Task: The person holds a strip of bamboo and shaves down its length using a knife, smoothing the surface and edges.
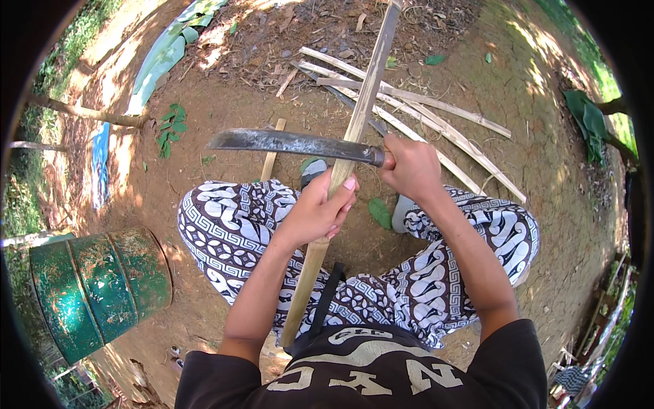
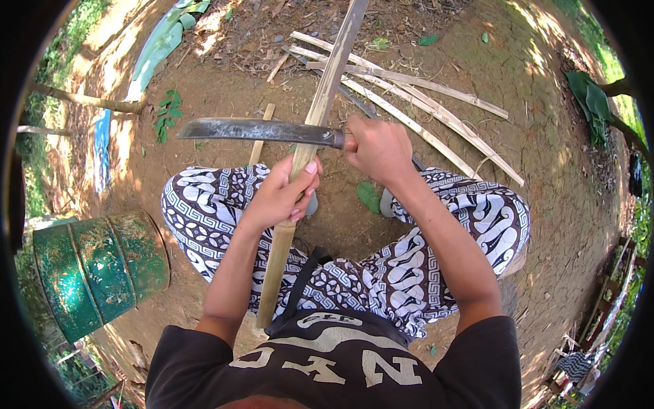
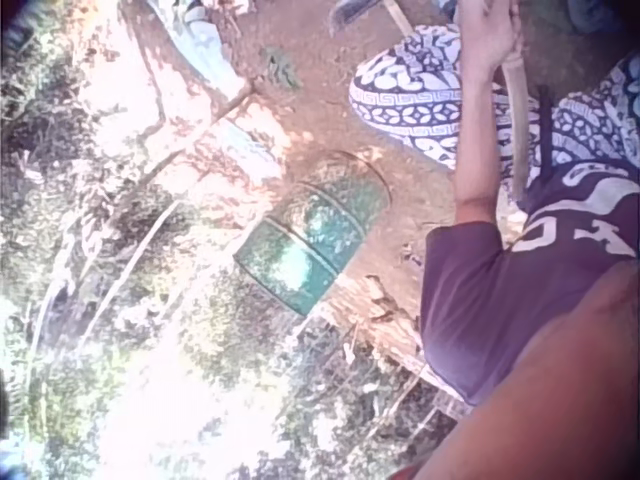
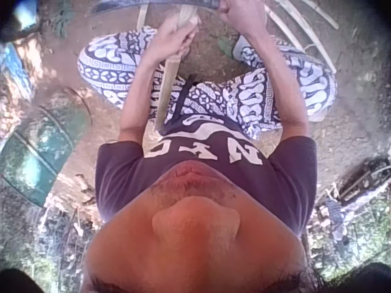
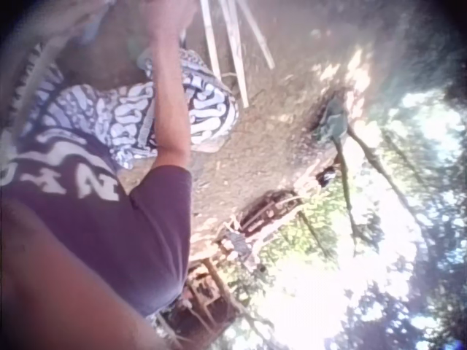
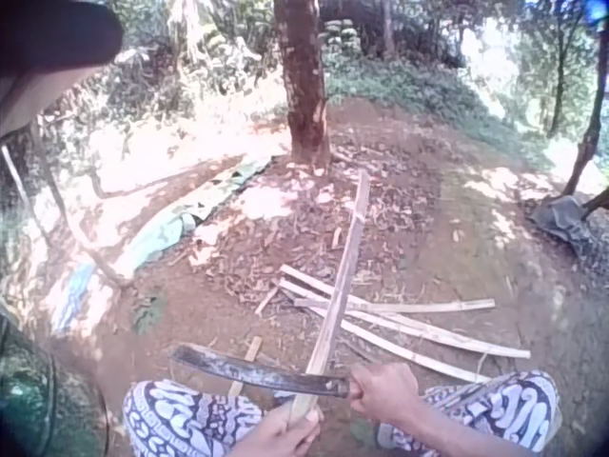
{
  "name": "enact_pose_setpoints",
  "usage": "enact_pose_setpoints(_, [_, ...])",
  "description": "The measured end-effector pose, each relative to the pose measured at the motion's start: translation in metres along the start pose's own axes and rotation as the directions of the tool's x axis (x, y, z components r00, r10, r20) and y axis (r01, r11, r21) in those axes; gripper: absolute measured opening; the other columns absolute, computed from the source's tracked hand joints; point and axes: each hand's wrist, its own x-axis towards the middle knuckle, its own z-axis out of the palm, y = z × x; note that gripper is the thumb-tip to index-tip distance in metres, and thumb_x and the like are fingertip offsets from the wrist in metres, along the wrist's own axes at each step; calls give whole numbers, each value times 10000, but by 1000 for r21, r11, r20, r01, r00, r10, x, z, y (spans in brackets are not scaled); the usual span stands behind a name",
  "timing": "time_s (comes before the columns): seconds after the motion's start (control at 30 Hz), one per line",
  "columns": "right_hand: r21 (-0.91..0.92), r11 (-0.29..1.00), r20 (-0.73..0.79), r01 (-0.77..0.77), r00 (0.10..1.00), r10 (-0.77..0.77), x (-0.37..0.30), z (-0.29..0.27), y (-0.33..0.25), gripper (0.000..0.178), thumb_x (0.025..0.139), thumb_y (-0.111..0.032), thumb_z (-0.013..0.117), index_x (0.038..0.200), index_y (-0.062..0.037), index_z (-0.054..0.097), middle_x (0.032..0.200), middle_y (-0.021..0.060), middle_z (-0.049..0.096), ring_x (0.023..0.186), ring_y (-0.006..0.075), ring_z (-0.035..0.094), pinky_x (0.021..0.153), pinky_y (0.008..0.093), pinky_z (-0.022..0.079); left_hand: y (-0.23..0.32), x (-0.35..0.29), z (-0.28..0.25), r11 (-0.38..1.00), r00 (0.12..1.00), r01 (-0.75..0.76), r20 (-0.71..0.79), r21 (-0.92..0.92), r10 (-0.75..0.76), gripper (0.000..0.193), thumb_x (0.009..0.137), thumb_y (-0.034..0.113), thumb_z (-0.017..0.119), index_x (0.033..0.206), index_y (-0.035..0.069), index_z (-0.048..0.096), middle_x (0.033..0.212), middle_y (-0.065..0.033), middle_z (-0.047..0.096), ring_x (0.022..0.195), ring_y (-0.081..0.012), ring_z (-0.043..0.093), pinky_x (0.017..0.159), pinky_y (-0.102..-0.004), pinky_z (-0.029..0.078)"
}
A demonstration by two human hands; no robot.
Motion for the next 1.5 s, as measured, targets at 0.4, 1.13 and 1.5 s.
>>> enact_pose_setpoints(0.4, [-107, 992, -80, -59, 995, 50, 9, 18, 43, 111, 750, -147, 655, 799, -60, 607, 616, 143, 626, 580, 360, 644, 558, 464, 531, -16, -2, 3, 974, 994, -80, -61, 213, 95, 196, 1073, 254, 448, 1049, 64, 489, 638, 58, 391, 434, -25, 328, 377, -210, 293])
enact_pose_setpoints(1.13, [-117, 993, -82, 4, 997, -14, 6, 16, 53, 139, 706, -115, 656, 800, -61, 569, 671, 127, 632, 589, 337, 634, 556, 449, 525, -14, 5, 7, 978, 995, -75, -47, 196, 86, 176, 1073, 243, 444, 1056, 71, 478, 636, 69, 374, 437, -22, 324, 377, -206, 280])
enact_pose_setpoints(1.5, [-119, 859, -262, -497, 851, 456, 24, -4, 121, 184, 823, -178, 605, 805, -16, 691, 697, 217, 664, 656, 396, 664, 642, 498, 542, -20, -16, 4, 989, 996, 54, 66, 141, -64, 194, 1074, 256, 450, 1081, 67, 491, 639, 57, 384, 438, -29, 344, 379, -207, 308])
